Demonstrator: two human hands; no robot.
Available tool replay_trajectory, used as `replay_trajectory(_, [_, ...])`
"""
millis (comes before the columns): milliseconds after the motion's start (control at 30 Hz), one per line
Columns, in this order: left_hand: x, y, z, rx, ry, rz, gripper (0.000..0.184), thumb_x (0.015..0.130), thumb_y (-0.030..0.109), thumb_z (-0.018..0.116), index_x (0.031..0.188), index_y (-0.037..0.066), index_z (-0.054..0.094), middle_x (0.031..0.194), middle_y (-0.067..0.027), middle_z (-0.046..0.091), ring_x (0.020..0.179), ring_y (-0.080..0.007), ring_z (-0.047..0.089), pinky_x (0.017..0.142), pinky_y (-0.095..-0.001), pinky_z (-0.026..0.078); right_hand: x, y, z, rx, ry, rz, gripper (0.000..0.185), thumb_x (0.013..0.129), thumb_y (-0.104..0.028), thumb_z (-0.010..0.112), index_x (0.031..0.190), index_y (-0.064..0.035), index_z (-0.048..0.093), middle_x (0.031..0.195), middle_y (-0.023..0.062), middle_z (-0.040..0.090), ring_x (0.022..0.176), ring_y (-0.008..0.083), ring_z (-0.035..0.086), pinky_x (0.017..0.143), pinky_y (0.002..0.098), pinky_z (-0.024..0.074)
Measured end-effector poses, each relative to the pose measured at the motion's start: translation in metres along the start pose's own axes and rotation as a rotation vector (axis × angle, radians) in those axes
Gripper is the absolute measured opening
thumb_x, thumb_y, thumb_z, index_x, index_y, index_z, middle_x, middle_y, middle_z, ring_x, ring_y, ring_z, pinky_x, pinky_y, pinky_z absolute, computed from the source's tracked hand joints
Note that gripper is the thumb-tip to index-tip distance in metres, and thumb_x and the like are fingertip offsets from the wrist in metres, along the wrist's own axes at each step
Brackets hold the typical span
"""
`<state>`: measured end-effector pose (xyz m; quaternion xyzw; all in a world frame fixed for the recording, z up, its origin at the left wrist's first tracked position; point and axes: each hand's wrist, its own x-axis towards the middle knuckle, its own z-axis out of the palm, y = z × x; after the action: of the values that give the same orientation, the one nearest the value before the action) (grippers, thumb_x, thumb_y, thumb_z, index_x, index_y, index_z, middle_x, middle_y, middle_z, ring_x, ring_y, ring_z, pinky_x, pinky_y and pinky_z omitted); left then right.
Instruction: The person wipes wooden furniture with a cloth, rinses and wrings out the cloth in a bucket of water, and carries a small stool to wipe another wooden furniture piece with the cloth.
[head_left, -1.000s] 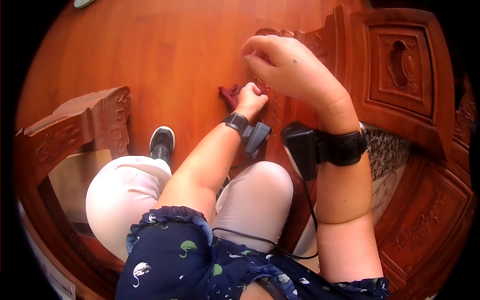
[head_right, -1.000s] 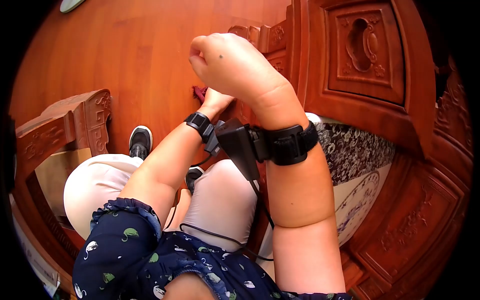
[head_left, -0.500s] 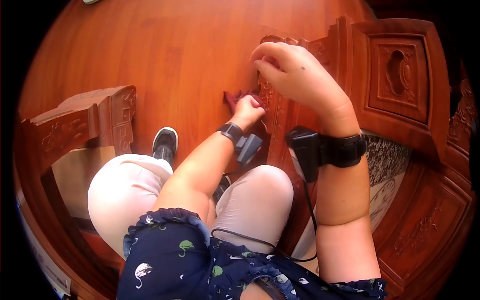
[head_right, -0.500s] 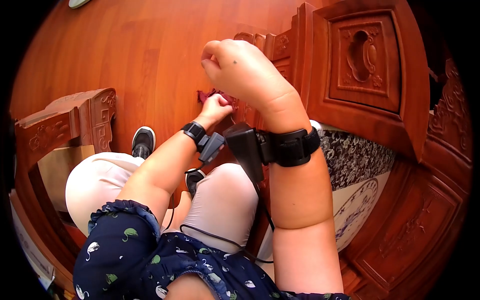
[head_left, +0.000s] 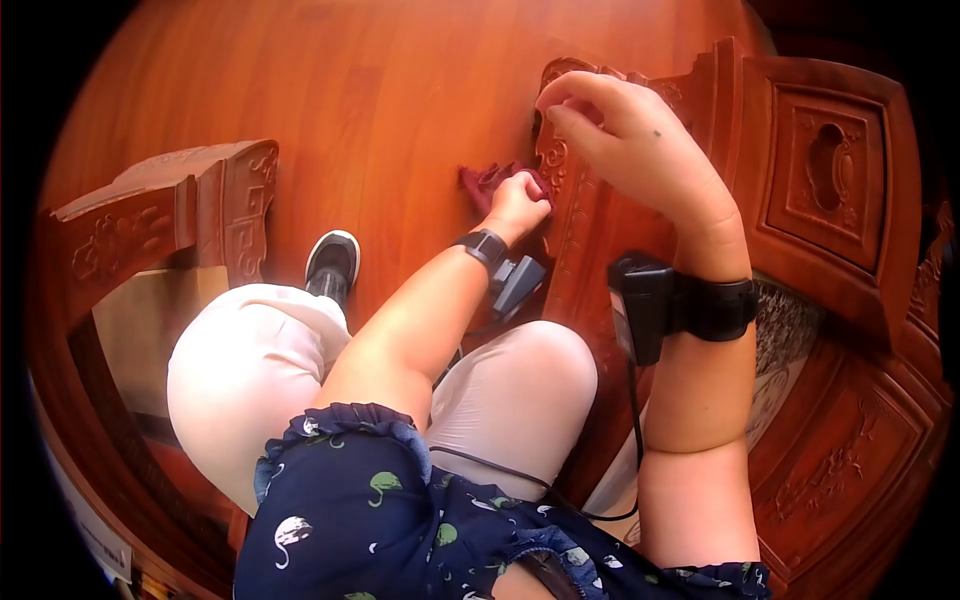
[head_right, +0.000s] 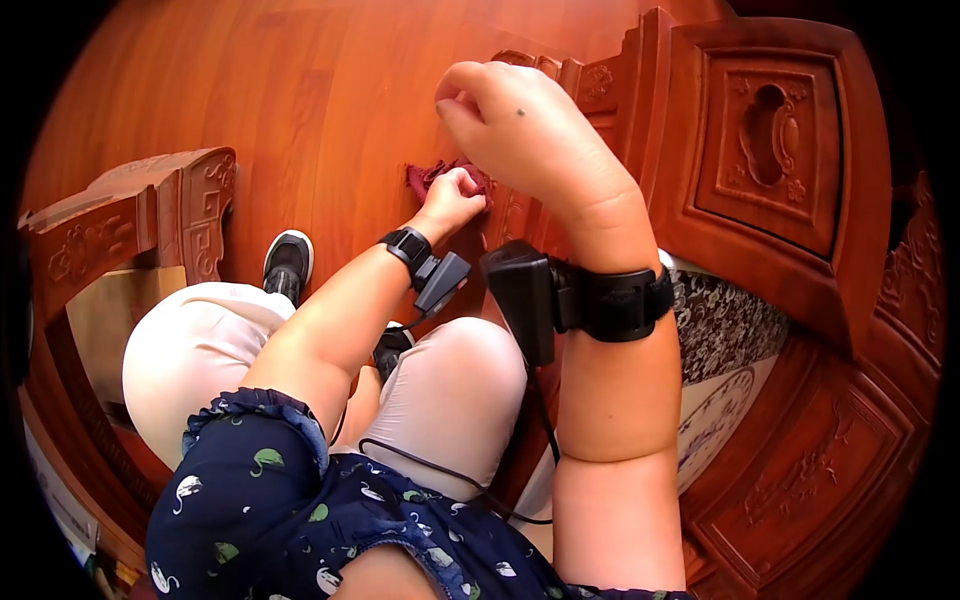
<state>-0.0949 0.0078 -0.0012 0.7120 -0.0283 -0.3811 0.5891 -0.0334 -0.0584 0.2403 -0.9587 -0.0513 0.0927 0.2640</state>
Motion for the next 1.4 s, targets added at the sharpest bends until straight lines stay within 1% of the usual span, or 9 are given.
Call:
replay_trajectory(300, [-0.020,0.038,-0.023,-0.687,-0.136,-0.676,0.023,0.076,0.022,0.064,0.084,0.001,0.058,0.069,-0.0114,0.058,0.043,-0.0226,0.052,0.034,-0.0387,0.040,0.001,-0.001,-0.002,-0.016,-0.036,0.041,0.018,0.083,-0.014,0.056,0.094,-0.0006,0.060,0.076,0.0115,0.059,0.067,0.0174,0.056,0.064,0.0275,0.0453])
replay_trajectory(333, [-0.025,0.041,-0.029,-0.690,-0.110,-0.757,0.024,0.076,0.032,0.064,0.080,0.009,0.060,0.056,0.0000,0.052,0.035,-0.0095,0.043,0.028,-0.0249,0.031,0.000,0.000,-0.003,-0.022,-0.036,0.039,0.018,0.083,-0.014,0.055,0.094,-0.0007,0.060,0.076,0.0113,0.060,0.067,0.0172,0.056,0.065,0.0274,0.0455])
replay_trajectory(433, [-0.011,0.013,-0.022,-0.754,-0.001,-0.486,0.019,0.080,0.021,0.062,0.090,0.005,0.061,0.077,-0.0035,0.062,0.065,-0.0113,0.056,0.057,-0.0272,0.047,0.000,0.001,-0.002,-0.031,-0.041,0.036,0.018,0.083,-0.014,0.055,0.094,-0.0009,0.060,0.077,0.0107,0.060,0.068,0.0170,0.056,0.065,0.0273,0.0458])
replay_trajectory(533, [-0.012,0.004,-0.006,-0.662,0.066,-0.305,0.021,0.079,0.013,0.063,0.096,0.002,0.060,0.088,-0.0050,0.063,0.081,-0.0124,0.056,0.073,-0.0283,0.046,0.000,0.000,-0.001,-0.022,-0.041,0.039,0.017,0.083,-0.013,0.055,0.094,-0.0011,0.060,0.078,0.0103,0.060,0.068,0.0166,0.056,0.066,0.0271,0.0460])
replay_trajectory(833, [-0.025,-0.005,0.003,0.087,0.239,0.456,0.012,0.072,0.004,0.062,0.084,0.002,0.065,0.082,-0.0119,0.061,0.077,-0.0236,0.060,0.071,-0.0269,0.048,0.001,-0.001,-0.001,-0.022,-0.049,0.041,0.018,0.083,-0.013,0.055,0.095,-0.0013,0.060,0.078,0.0102,0.061,0.067,0.0166,0.056,0.065,0.0269,0.0456])
replay_trajectory(1033, [-0.032,0.031,-0.025,-0.309,-0.243,-0.257,0.026,0.071,0.012,0.070,0.092,-0.001,0.065,0.090,-0.0110,0.065,0.083,-0.0161,0.059,0.075,-0.0301,0.046,0.002,-0.002,-0.003,-0.024,-0.040,0.043,0.017,0.083,-0.012,0.054,0.095,-0.0012,0.060,0.077,0.0104,0.061,0.067,0.0167,0.056,0.065,0.0272,0.0457])
replay_trajectory(1167, [-0.028,0.007,-0.024,-0.506,-0.126,-0.239,0.038,0.075,0.016,0.068,0.108,0.001,0.059,0.105,-0.0103,0.061,0.101,-0.0173,0.052,0.084,-0.0338,0.042,0.001,0.001,-0.002,-0.039,-0.046,0.028,0.017,0.083,-0.012,0.054,0.095,-0.0011,0.060,0.077,0.0109,0.060,0.068,0.0170,0.057,0.065,0.0271,0.0457])
replay_trajectory(1300, [-0.029,-0.007,-0.049,-0.714,-0.025,-0.503,0.034,0.080,0.012,0.064,0.110,0.000,0.055,0.101,-0.0075,0.062,0.089,-0.0141,0.058,0.076,-0.0279,0.047,0.000,0.002,-0.001,-0.022,-0.010,0.002,0.017,0.083,-0.013,0.054,0.094,-0.0010,0.060,0.076,0.0110,0.060,0.067,0.0169,0.056,0.064,0.0270,0.0457])
replay_trajectory(1400, [-0.016,-0.026,-0.039,-0.694,-0.011,-0.416,0.031,0.080,0.009,0.064,0.108,0.001,0.056,0.097,-0.0064,0.063,0.088,-0.0131,0.058,0.075,-0.0283,0.048,0.000,0.001,-0.001,-0.038,-0.032,0.018,0.017,0.083,-0.013,0.055,0.094,-0.0010,0.060,0.075,0.0110,0.060,0.066,0.0168,0.056,0.064,0.0269,0.0457])
